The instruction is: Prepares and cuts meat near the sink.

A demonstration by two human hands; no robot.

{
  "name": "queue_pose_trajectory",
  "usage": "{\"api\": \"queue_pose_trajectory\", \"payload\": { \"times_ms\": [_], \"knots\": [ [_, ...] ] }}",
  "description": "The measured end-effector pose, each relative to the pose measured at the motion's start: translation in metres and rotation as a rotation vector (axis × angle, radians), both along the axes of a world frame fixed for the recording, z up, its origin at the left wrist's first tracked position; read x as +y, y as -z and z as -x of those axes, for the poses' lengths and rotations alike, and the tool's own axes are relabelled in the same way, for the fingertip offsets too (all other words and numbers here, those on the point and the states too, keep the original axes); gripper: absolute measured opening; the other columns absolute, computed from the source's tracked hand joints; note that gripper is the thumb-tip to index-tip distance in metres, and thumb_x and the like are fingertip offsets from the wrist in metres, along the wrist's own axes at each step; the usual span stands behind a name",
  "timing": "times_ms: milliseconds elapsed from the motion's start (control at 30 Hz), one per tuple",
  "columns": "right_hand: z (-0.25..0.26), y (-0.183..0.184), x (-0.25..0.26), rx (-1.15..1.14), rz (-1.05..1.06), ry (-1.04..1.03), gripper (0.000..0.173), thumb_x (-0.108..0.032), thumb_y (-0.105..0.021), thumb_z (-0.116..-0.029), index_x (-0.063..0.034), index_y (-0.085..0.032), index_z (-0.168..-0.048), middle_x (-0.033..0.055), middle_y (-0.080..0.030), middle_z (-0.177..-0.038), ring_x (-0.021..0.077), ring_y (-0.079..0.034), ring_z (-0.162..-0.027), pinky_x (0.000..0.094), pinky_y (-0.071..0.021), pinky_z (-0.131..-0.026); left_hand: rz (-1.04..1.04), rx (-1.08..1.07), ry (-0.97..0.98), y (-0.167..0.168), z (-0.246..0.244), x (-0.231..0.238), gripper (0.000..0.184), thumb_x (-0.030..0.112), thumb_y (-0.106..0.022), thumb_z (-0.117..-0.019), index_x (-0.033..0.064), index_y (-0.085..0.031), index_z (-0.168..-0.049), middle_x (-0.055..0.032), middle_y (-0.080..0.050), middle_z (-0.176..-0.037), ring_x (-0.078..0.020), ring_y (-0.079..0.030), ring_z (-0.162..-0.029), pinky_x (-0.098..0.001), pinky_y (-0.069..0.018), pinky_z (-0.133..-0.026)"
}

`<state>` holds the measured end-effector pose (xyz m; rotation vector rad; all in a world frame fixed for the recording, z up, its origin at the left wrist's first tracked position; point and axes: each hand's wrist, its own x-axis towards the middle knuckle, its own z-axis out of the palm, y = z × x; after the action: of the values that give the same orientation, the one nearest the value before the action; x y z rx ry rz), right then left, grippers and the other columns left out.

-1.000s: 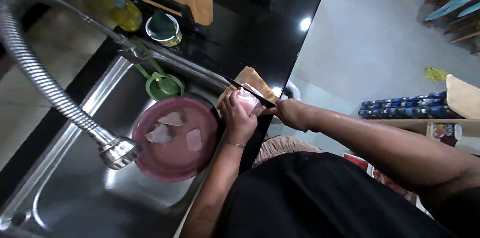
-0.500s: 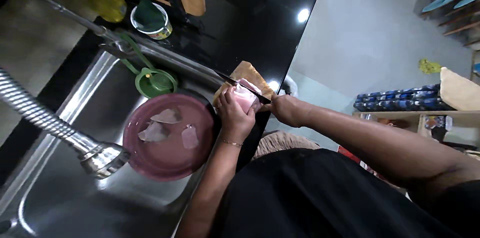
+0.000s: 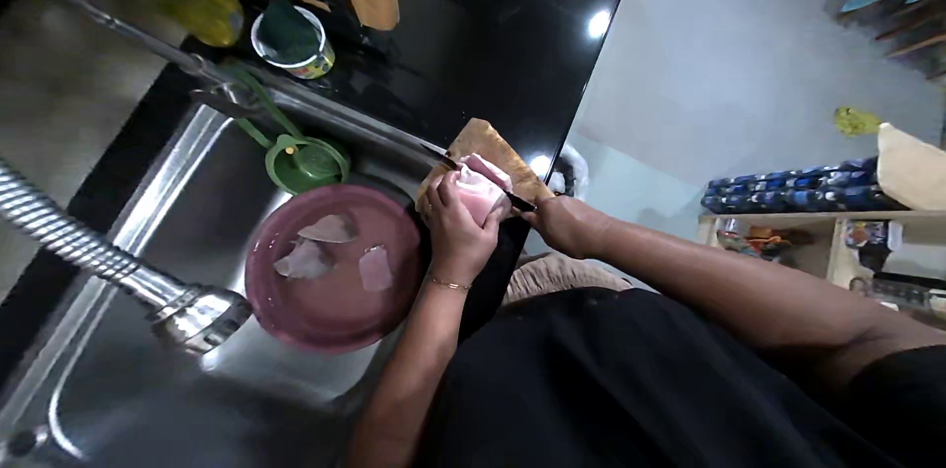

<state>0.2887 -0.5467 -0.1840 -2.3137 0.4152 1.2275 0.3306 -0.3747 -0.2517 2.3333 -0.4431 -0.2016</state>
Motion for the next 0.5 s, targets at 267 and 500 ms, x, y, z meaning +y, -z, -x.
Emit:
{"api": "queue_pose_trajectory", "payload": {
  "times_ms": [267,500],
  "knots": [
    [0.046,-0.012,-0.018,0.030,0.032,0.047,0.049,-0.039,-0.034,-0.1131,0.0033,-0.051,-0.132,0.0261,-0.065,-0.111,0.0424,-0.066,-0.109,0.0572,-0.0520,-0.093,-0.033,0.033,-0.039,-0.004,0.002,-0.002,0.090,0.022,-0.091,-0.0728,-0.0072,-0.043,-0.144,-0.0322,-0.047,-0.145,-0.0481,-0.045,-0.137,-0.0622,-0.0366,-0.113],
    [0.012,0.003,-0.001,-0.051,-0.046,0.074,0.051,-0.037,-0.035,-0.1131,0.0028,-0.052,-0.139,0.0272,-0.065,-0.122,0.0423,-0.064,-0.117,0.0586,-0.0496,-0.099,-0.010,-0.008,-0.014,0.000,0.003,-0.002,0.090,0.020,-0.090,-0.0717,-0.0091,-0.043,-0.143,-0.0336,-0.047,-0.143,-0.0485,-0.049,-0.132,-0.0603,-0.0418,-0.108]
  ]
}}
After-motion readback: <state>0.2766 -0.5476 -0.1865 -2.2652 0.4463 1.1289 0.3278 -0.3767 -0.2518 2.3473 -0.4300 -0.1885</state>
